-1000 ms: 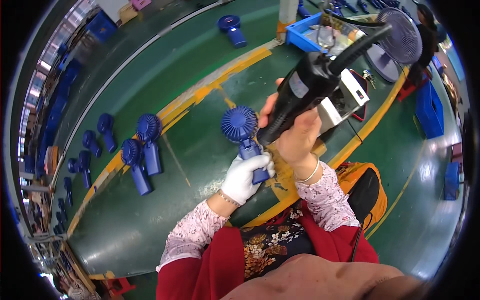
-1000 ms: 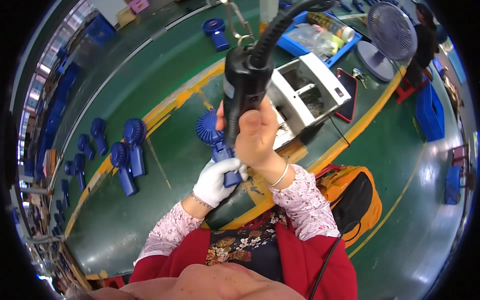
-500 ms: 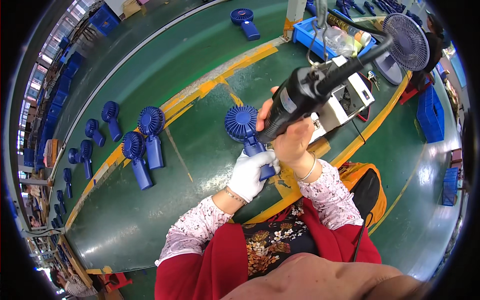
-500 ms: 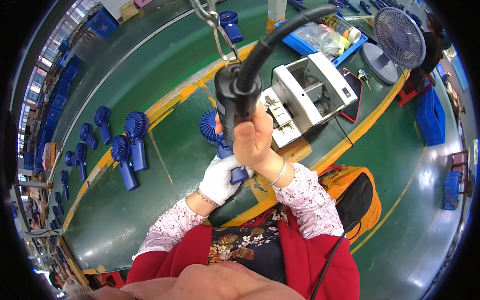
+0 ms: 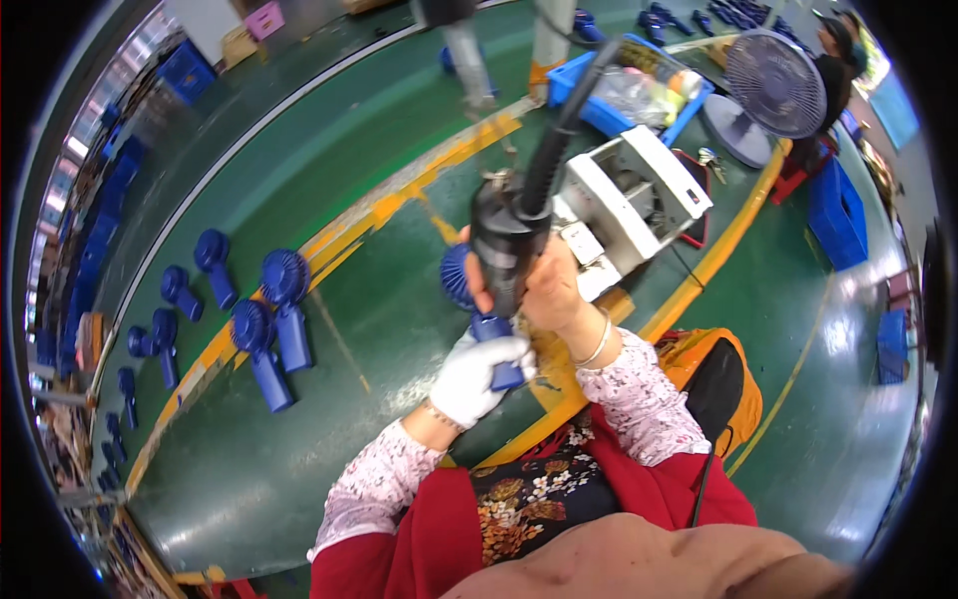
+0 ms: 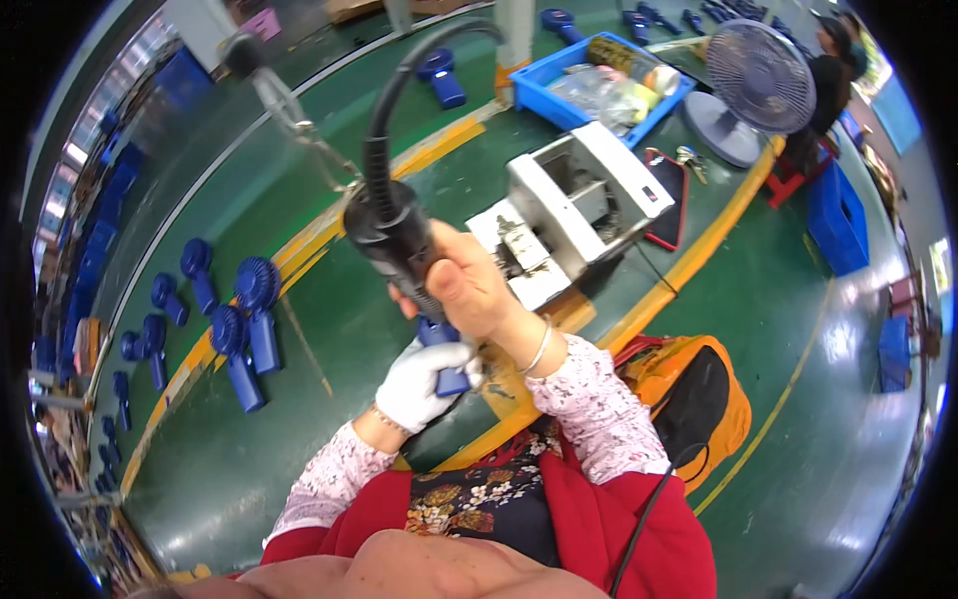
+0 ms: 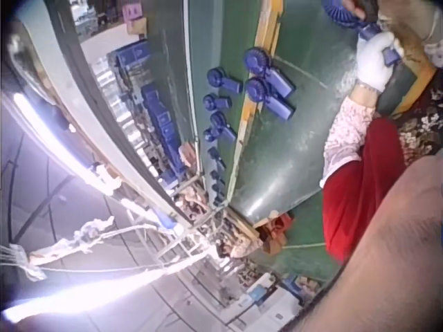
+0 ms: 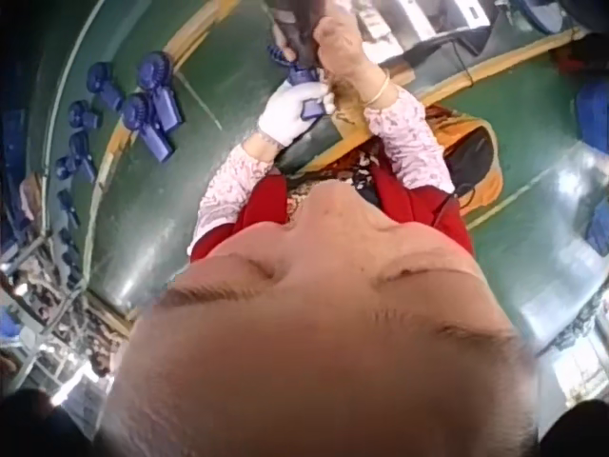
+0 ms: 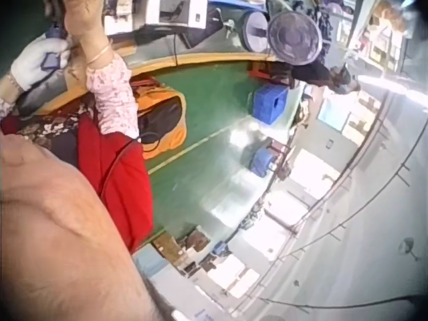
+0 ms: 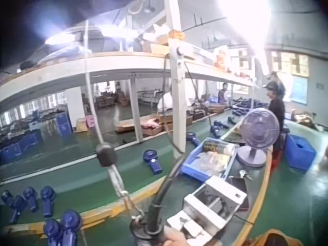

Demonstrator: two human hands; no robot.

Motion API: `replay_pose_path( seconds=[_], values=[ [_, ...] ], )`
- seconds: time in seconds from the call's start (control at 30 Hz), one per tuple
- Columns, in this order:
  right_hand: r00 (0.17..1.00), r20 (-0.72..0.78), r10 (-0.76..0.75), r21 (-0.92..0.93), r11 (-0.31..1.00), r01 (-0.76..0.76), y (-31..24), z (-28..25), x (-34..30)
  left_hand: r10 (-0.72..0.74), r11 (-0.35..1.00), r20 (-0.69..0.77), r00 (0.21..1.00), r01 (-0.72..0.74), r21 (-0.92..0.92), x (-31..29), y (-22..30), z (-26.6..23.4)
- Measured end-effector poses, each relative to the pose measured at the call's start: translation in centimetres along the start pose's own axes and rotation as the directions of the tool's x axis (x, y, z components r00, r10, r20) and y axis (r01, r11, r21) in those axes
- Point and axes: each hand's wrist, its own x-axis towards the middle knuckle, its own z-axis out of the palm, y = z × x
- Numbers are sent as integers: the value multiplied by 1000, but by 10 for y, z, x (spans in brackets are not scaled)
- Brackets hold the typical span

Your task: The person assembles portable fans by holding each fan and driving screws into the casing using an electric screwdriver, placing each assembled fan onto the workbench.

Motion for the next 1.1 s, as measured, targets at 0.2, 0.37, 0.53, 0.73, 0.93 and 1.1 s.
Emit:
replay_pose_path(
  seconds=[0.2, 0.37, 0.53, 0.73, 0.93, 1.1],
  values=[
    [983, 17, -180, -146, 973, 181, -2, 4, -2, -64, 998, 13, 998, 64, 0, -3, 6, -2],
    [751, 60, -658, -873, 329, 359, -43, -6, 7, -120, 938, 29, 992, 122, -323, 0, 9, 4],
    [773, -219, -595, -791, 572, 217, -38, -6, 15, -111, 871, 62, 992, 127, -474, 1, 3, -3],
    [871, -373, -320, -402, 902, 159, -25, 2, 8, -55, 964, -34, 998, 44, -260, 10, -6, -2],
    [914, -339, -222, -106, 975, 197, 1, 19, 1, 6, 989, -66, 998, -16, -147, 7, -8, 7],
    [916, -342, -211, -63, 978, 201, 3, 21, 2, 8, 993, -141, 990, -24, -114, 2, -5, 15]
  ],
)
